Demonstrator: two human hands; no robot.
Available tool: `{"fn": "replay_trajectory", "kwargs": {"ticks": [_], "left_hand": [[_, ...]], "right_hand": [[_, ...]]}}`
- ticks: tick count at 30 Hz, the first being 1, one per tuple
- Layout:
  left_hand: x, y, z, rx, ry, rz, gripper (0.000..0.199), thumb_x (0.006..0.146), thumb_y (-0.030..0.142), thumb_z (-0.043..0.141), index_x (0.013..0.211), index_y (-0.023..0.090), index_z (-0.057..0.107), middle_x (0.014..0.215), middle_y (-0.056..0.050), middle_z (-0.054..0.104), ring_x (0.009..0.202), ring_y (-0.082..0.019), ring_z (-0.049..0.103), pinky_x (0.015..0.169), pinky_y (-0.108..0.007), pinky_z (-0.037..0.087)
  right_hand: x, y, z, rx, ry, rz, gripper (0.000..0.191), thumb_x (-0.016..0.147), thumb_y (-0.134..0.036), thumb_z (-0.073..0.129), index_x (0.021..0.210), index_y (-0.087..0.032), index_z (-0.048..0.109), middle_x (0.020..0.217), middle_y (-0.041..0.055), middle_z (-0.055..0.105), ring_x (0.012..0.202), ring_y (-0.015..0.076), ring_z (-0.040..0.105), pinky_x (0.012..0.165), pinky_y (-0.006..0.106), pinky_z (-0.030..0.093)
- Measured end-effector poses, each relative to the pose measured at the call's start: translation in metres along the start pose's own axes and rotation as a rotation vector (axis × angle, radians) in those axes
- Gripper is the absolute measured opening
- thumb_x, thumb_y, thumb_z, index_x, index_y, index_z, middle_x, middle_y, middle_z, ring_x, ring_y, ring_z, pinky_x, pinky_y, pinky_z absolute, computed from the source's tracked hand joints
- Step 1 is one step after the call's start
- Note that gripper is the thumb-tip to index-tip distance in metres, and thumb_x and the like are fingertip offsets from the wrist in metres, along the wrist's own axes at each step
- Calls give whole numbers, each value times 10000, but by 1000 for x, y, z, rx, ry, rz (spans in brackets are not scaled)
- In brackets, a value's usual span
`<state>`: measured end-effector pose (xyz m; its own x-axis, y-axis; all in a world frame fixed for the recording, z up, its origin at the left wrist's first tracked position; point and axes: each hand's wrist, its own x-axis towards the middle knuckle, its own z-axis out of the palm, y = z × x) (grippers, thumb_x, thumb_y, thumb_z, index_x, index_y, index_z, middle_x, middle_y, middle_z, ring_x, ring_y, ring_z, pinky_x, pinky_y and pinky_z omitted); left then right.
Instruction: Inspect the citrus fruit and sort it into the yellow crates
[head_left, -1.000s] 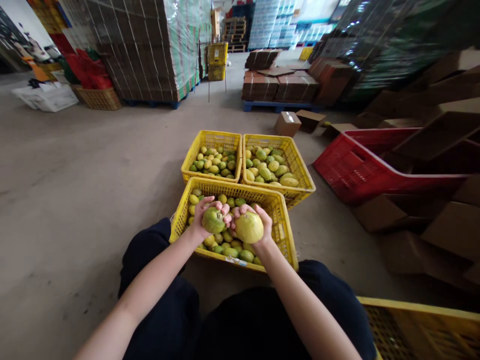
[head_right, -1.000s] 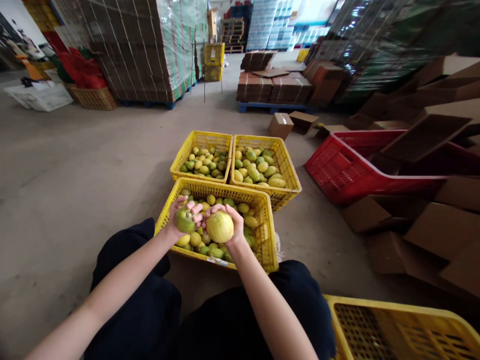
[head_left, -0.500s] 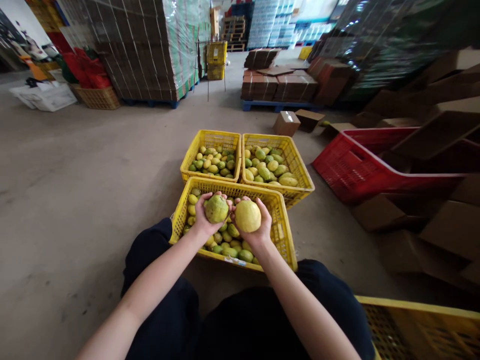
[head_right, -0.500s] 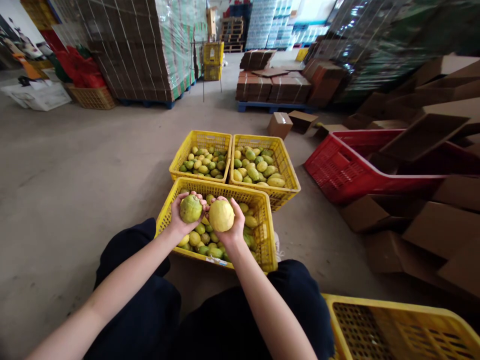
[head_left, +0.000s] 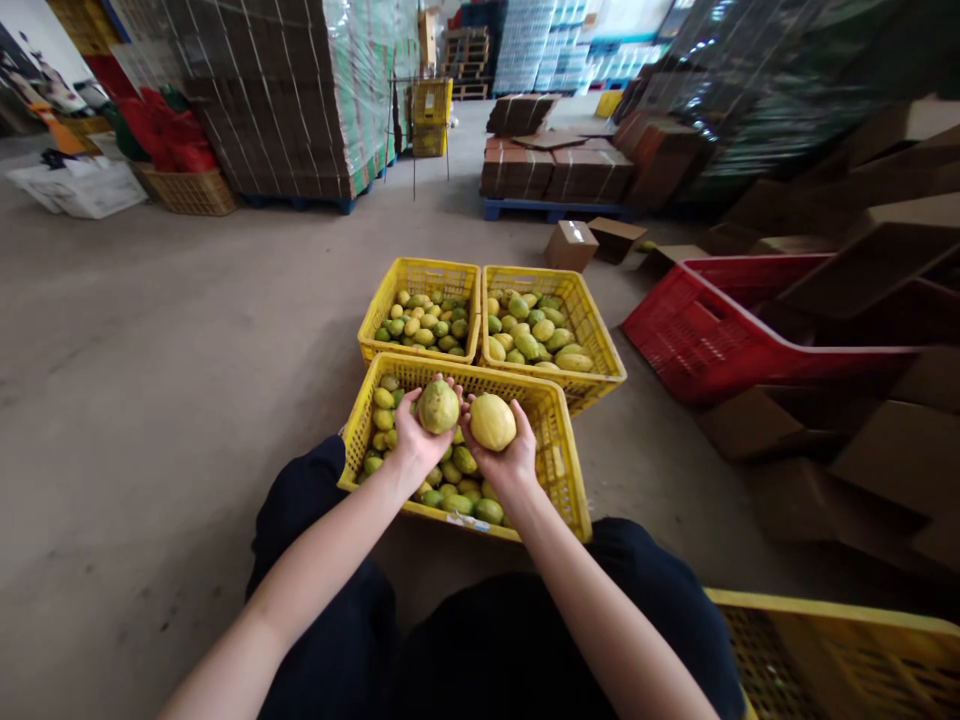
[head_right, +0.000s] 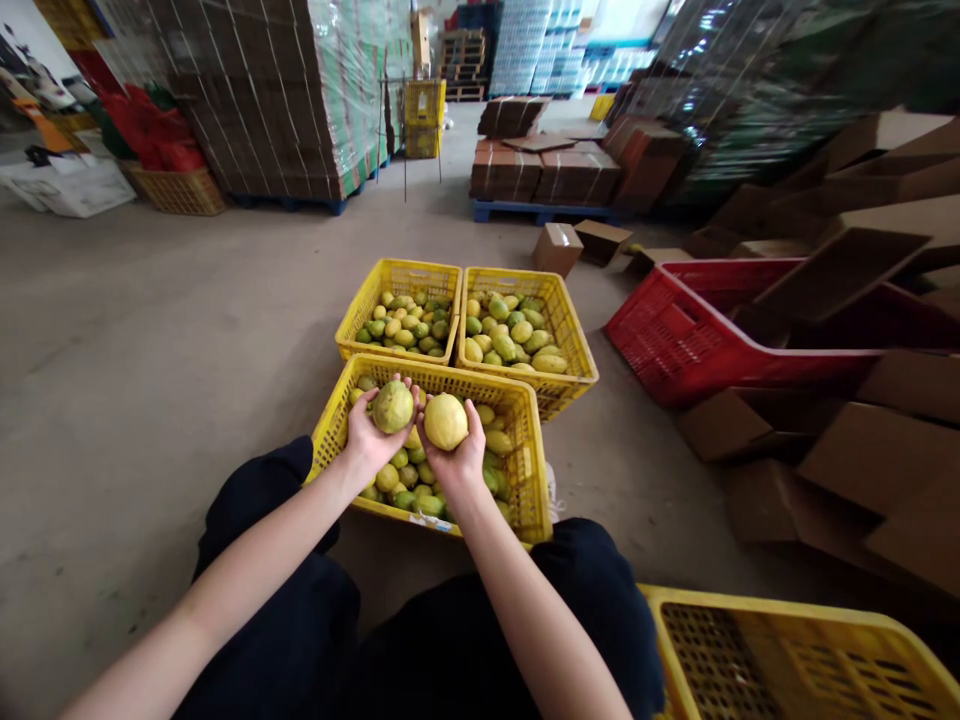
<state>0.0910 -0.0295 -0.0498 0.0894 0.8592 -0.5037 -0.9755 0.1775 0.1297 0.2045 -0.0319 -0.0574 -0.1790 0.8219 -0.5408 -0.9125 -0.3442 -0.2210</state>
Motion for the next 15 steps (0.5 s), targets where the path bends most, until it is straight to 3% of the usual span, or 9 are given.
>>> {"fn": "replay_trajectory", "kwargs": {"ticks": [6, 9, 11, 15], "left_hand": [[-7, 4, 3, 27, -46, -48, 324, 817, 219, 493, 1055, 128, 693, 908, -84, 737, 862, -205, 709, 777, -300, 568], [-7, 9, -1, 160, -116, -87, 295, 827, 233, 482, 1006, 123, 690, 939, -92, 734, 910, -222, 708, 837, -355, 575], [-7, 10, -7, 368, -169, -131, 299, 821, 249, 492, 1012, 127, 687, 964, -104, 727, 943, -248, 705, 858, -414, 575], [-18, 1, -30, 1065, -279, -324, 234, 766, 226, 601, 976, 211, 704, 906, -64, 705, 873, -240, 714, 756, -404, 588]], "right_hand": [[-8, -7, 5, -9, -15, -22, 275, 892, -383, 490, 1009, -188, 646, 851, 76, 747, 738, 214, 701, 581, 320, 607], [-9, -21, 8, 8, -23, -57, 264, 875, -375, 505, 1016, -207, 652, 852, 64, 742, 750, 209, 694, 589, 314, 605], [-9, -33, 8, 40, -42, -96, 260, 863, -365, 507, 1032, -226, 649, 854, 50, 739, 762, 201, 687, 588, 305, 605], [-11, -56, 5, 76, -114, -197, 267, 815, -324, 540, 1053, -248, 636, 856, 27, 733, 779, 191, 679, 591, 296, 607]]}}
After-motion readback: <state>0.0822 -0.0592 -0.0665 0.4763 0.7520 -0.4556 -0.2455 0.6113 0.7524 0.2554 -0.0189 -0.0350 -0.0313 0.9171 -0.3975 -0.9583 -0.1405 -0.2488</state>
